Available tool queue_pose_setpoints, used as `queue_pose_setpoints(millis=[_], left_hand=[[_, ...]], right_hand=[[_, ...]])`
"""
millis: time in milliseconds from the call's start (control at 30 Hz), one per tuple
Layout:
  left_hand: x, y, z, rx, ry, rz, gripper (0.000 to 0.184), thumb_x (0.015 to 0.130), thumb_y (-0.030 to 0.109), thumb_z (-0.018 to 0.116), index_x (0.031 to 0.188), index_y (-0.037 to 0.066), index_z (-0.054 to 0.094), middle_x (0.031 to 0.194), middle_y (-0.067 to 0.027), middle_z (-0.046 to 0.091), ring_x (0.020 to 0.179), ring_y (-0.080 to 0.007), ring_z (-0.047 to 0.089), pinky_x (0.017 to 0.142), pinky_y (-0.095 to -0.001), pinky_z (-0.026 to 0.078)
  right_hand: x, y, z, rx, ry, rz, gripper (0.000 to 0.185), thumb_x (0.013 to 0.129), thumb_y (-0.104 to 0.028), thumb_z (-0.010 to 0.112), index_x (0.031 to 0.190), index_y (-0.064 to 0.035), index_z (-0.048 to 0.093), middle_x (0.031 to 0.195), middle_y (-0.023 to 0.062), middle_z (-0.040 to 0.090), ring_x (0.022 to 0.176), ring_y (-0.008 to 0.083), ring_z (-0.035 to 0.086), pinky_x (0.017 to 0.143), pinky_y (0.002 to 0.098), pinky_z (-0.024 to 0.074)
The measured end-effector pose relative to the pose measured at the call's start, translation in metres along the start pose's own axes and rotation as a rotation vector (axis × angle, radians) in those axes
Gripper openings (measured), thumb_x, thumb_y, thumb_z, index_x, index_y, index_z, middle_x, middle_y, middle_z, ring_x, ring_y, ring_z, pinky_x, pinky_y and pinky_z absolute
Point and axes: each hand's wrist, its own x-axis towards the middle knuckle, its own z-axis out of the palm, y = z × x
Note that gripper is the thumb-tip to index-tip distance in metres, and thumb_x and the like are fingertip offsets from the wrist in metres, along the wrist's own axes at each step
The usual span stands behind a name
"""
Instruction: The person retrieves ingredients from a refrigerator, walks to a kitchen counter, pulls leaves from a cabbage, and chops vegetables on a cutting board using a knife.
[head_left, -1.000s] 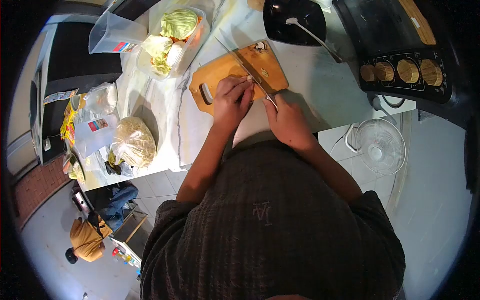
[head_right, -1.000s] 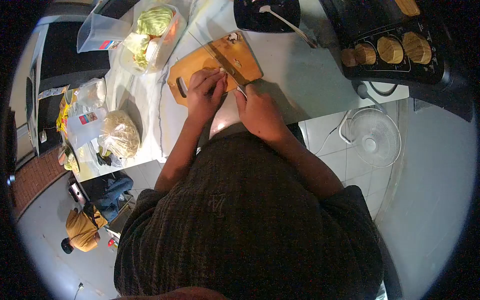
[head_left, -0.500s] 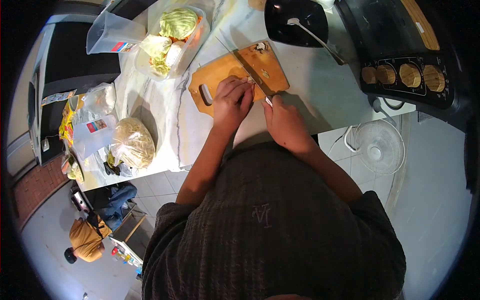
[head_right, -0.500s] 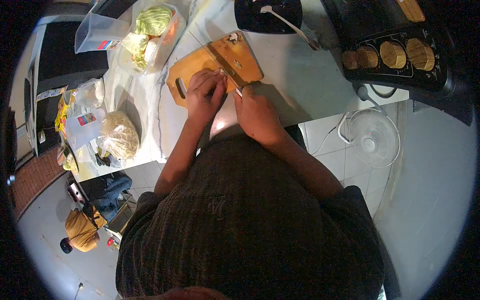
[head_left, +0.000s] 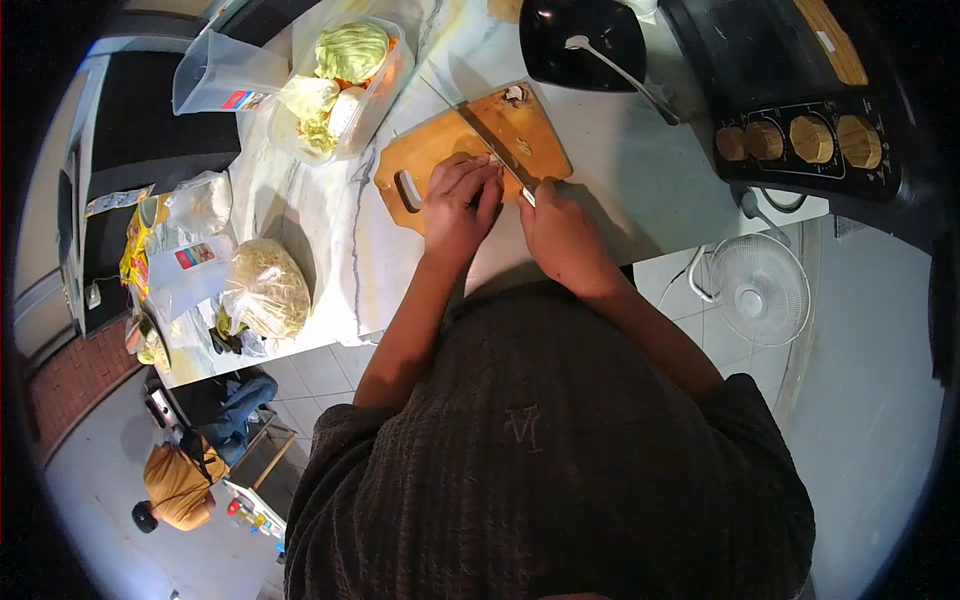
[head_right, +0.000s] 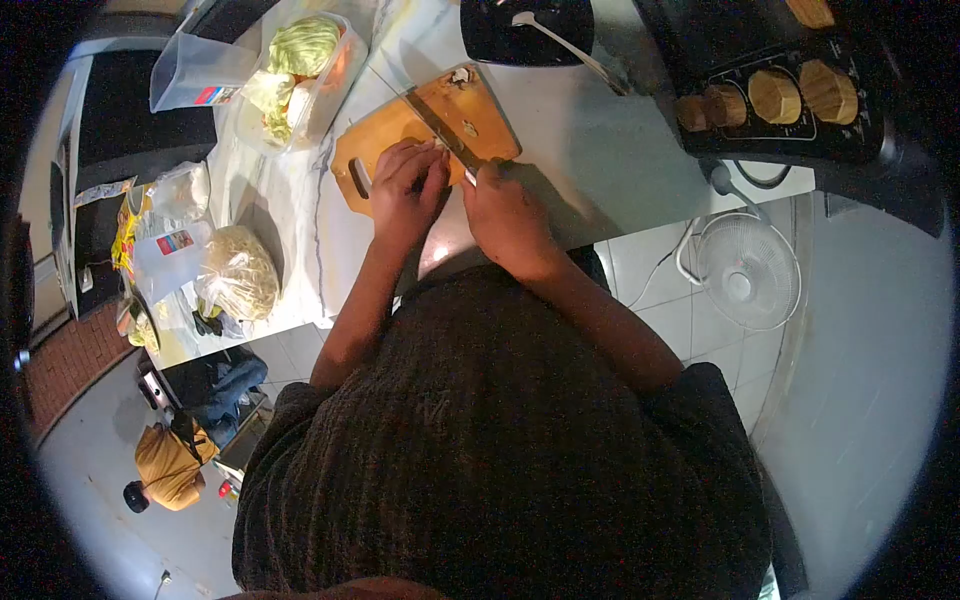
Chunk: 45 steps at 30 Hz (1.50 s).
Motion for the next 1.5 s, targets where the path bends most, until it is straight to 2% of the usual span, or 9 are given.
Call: queue_pose_setpoints(millis=[167, 433, 733, 1033, 1100, 1233, 1300, 1500], left_hand=[[0.000, -0.002, 0.000, -0.001, 0.005, 0.003, 0.017, 0.077, 0.003, 0.076, 0.093, 0.006, 0.074, 0.099, -0.0081, 0.071, 0.097, -0.0282, 0.065, 0.085, -0.0378, 0.053], [0.001, -0.004, -0.011, -0.006, -0.116, 0.057, 0.024, 0.080, 0.002, 0.071, 0.103, 0.006, 0.072, 0.106, -0.0095, 0.070, 0.101, -0.0300, 0.062, 0.089, -0.0395, 0.050], [0.001, -0.003, -0.006, 0.004, -0.074, 0.049, 0.020, 0.081, 0.003, 0.073, 0.101, 0.006, 0.074, 0.105, -0.0099, 0.072, 0.093, -0.0278, 0.064, 0.084, -0.0369, 0.050], [0.001, -0.002, -0.006, 0.006, -0.072, 0.033, 0.019, 0.081, 0.004, 0.075, 0.099, 0.006, 0.074, 0.103, -0.0091, 0.072, 0.092, -0.0272, 0.065, 0.083, -0.0367, 0.051], [0.001, -0.002, -0.006, 0.000, -0.074, 0.028, 0.018, 0.081, 0.004, 0.075, 0.099, 0.006, 0.074, 0.102, -0.0090, 0.072, 0.092, -0.0271, 0.064, 0.083, -0.0365, 0.051], [0.001, -0.003, -0.006, -0.003, -0.068, 0.035, 0.018, 0.081, 0.004, 0.074, 0.099, 0.006, 0.074, 0.102, -0.0087, 0.072, 0.092, -0.0268, 0.064, 0.082, -0.0361, 0.051], [0.001, -0.003, -0.005, -0.008, -0.065, 0.032, 0.018, 0.081, 0.003, 0.074, 0.099, 0.006, 0.074, 0.102, -0.0087, 0.072, 0.092, -0.0267, 0.064, 0.082, -0.0361, 0.051], [0.000, -0.004, -0.005, -0.011, -0.063, 0.028, 0.018, 0.080, 0.003, 0.074, 0.098, 0.006, 0.074, 0.103, -0.0084, 0.072, 0.093, -0.0267, 0.064, 0.082, -0.0363, 0.052]], right_hand=[[-0.007, 0.004, -0.005, -0.055, 0.012, -0.008, 0.034, 0.101, -0.032, 0.049, 0.100, 0.0016, 0.052, 0.077, 0.0290, 0.066, 0.076, 0.0501, 0.065, 0.069, 0.0582, 0.0512], [-0.010, 0.008, -0.009, -0.124, 0.053, -0.001, 0.034, 0.102, -0.035, 0.048, 0.101, -0.0010, 0.051, 0.072, 0.0265, 0.065, 0.073, 0.0492, 0.066, 0.067, 0.0576, 0.0529], [-0.012, 0.007, -0.006, -0.029, 0.103, -0.041, 0.032, 0.100, -0.034, 0.051, 0.098, -0.0021, 0.055, 0.073, 0.0275, 0.064, 0.072, 0.0503, 0.063, 0.064, 0.0597, 0.0484], [-0.010, 0.004, -0.004, 0.039, 0.054, -0.042, 0.031, 0.100, -0.031, 0.052, 0.099, 0.0001, 0.054, 0.077, 0.0295, 0.065, 0.076, 0.0515, 0.062, 0.067, 0.0588, 0.0485], [-0.010, 0.006, -0.003, 0.031, 0.066, -0.071, 0.036, 0.101, -0.035, 0.049, 0.099, 0.0006, 0.054, 0.074, 0.0303, 0.064, 0.073, 0.0516, 0.064, 0.068, 0.0591, 0.0505], [-0.009, 0.007, 0.000, 0.036, 0.058, -0.082, 0.036, 0.101, -0.035, 0.050, 0.099, 0.0009, 0.054, 0.074, 0.0302, 0.064, 0.073, 0.0516, 0.064, 0.067, 0.0590, 0.0506], [-0.008, 0.007, 0.000, 0.007, 0.064, -0.050, 0.030, 0.100, -0.030, 0.052, 0.099, 0.0000, 0.054, 0.077, 0.0295, 0.064, 0.075, 0.0514, 0.062, 0.067, 0.0593, 0.0480], [-0.009, 0.003, -0.003, 0.027, 0.037, -0.039, 0.032, 0.101, -0.031, 0.050, 0.100, 0.0004, 0.055, 0.078, 0.0299, 0.065, 0.076, 0.0521, 0.062, 0.069, 0.0602, 0.0477]])
